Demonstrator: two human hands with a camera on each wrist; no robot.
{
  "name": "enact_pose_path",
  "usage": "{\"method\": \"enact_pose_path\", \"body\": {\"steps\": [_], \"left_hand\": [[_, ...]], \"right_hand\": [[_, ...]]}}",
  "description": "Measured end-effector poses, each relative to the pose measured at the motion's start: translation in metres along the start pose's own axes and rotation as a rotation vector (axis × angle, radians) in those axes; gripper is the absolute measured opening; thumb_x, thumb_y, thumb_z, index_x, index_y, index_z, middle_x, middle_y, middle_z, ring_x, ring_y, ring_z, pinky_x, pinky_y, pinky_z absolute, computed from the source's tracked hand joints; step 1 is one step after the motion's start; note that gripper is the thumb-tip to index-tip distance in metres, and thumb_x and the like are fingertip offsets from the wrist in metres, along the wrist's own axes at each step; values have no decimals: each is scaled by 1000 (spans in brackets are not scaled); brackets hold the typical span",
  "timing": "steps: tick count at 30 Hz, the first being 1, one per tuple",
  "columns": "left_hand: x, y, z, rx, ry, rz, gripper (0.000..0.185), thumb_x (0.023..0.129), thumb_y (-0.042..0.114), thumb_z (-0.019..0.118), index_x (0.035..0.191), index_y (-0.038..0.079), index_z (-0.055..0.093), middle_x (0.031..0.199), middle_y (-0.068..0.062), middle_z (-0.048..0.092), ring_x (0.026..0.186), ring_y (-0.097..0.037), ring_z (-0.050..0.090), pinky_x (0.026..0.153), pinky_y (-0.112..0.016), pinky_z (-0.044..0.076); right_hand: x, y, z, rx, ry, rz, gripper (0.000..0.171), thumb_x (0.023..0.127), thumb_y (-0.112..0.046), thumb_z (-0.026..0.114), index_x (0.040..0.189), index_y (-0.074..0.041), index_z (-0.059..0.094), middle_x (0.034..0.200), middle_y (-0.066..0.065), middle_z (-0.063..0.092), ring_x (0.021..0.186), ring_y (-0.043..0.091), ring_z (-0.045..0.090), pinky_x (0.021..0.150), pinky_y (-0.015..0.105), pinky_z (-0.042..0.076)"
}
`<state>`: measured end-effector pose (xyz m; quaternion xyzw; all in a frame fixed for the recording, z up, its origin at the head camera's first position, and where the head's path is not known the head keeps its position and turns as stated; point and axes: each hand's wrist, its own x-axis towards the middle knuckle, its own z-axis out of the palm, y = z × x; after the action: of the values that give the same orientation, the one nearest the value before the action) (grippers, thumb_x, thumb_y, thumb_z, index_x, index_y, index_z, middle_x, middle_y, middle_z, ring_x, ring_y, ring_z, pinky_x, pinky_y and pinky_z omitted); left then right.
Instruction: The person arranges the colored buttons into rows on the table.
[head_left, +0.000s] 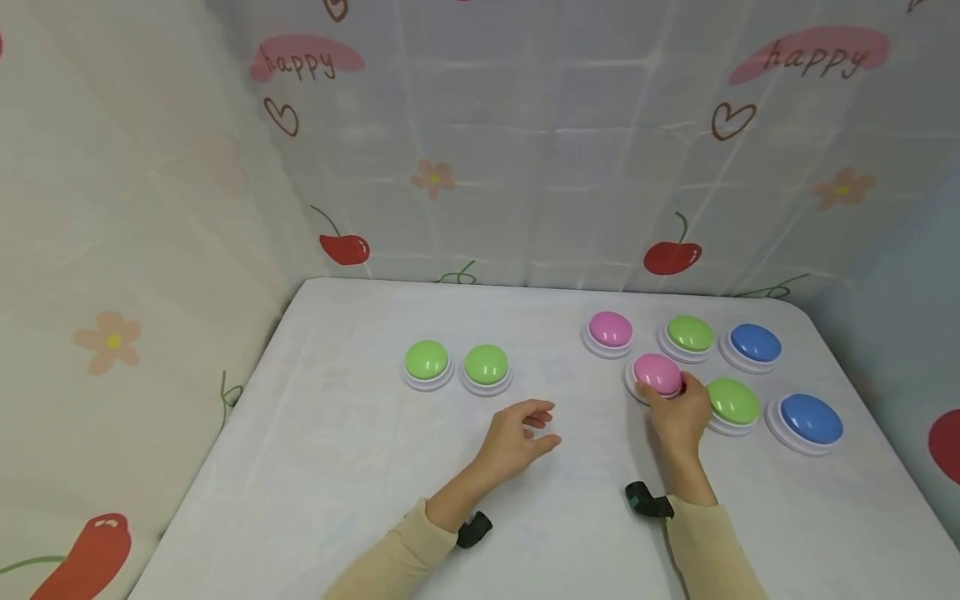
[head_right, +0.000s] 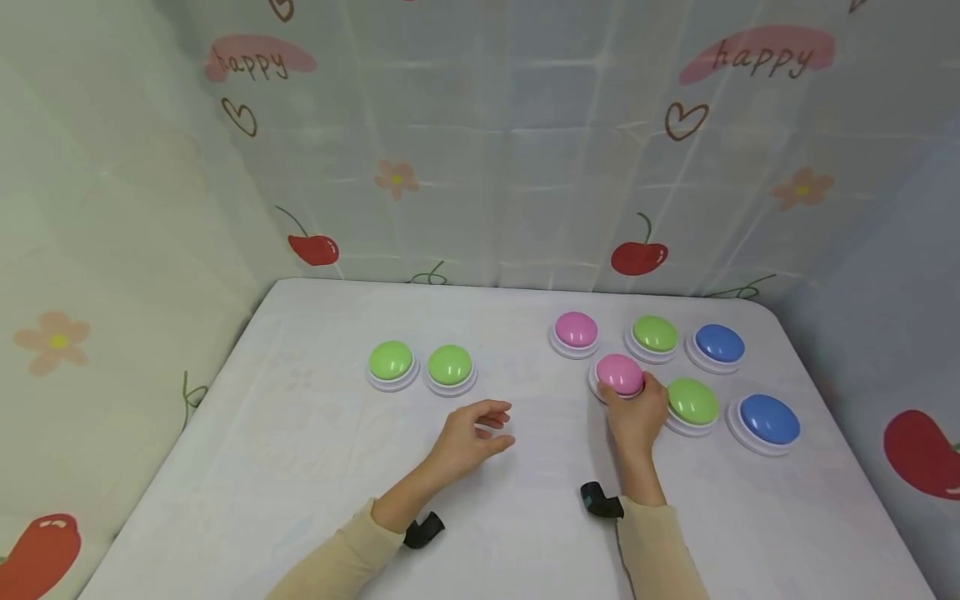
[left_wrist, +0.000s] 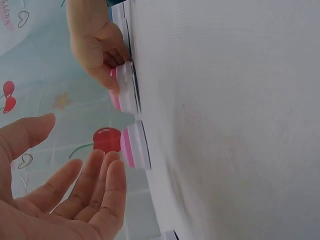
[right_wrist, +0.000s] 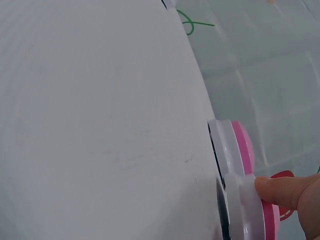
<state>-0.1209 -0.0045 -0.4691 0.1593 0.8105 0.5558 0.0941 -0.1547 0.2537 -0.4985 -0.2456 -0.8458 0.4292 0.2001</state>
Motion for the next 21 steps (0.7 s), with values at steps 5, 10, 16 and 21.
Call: {"method": "enact_pose_path", "body": {"steps": [5, 10, 16, 21], "left_hand": [[6, 1, -2, -9, 37, 16, 43, 84, 9, 74, 124, -1, 63, 111, -18, 68, 102, -30, 65, 85, -32, 56], [18, 5, -1, -9, 74, 41, 43, 84, 10, 74, 125, 2, 64, 115, -19, 66, 105, -32, 63, 85, -30, 56], [36, 10, 3, 42, 72, 55, 49, 88, 16, 72, 134, 5, 58, 123, -19, 62, 112, -33, 60, 91, -34, 55], [47, 5, 10, 127, 88, 89, 53, 88, 16, 71, 137, 4, 55, 127, -19, 61, 114, -29, 59, 92, -32, 55]], "right_hand": [[-2, -8, -5, 31, -46, 7, 67, 79, -11, 79, 132, 15, 48, 132, 36, 51, 126, 47, 47, 109, 54, 37], [-10, -21, -11, 71, -128, -18, 70, 79, -11, 80, 136, 11, 47, 135, 33, 49, 127, 43, 49, 108, 51, 42], [-25, -31, -13, 80, -236, -72, 70, 81, -12, 79, 138, 8, 46, 138, 28, 49, 129, 40, 49, 108, 47, 43], [-35, -38, -9, 77, -333, -128, 71, 81, -11, 80, 140, 7, 45, 140, 27, 48, 130, 40, 49, 108, 46, 43]]}}
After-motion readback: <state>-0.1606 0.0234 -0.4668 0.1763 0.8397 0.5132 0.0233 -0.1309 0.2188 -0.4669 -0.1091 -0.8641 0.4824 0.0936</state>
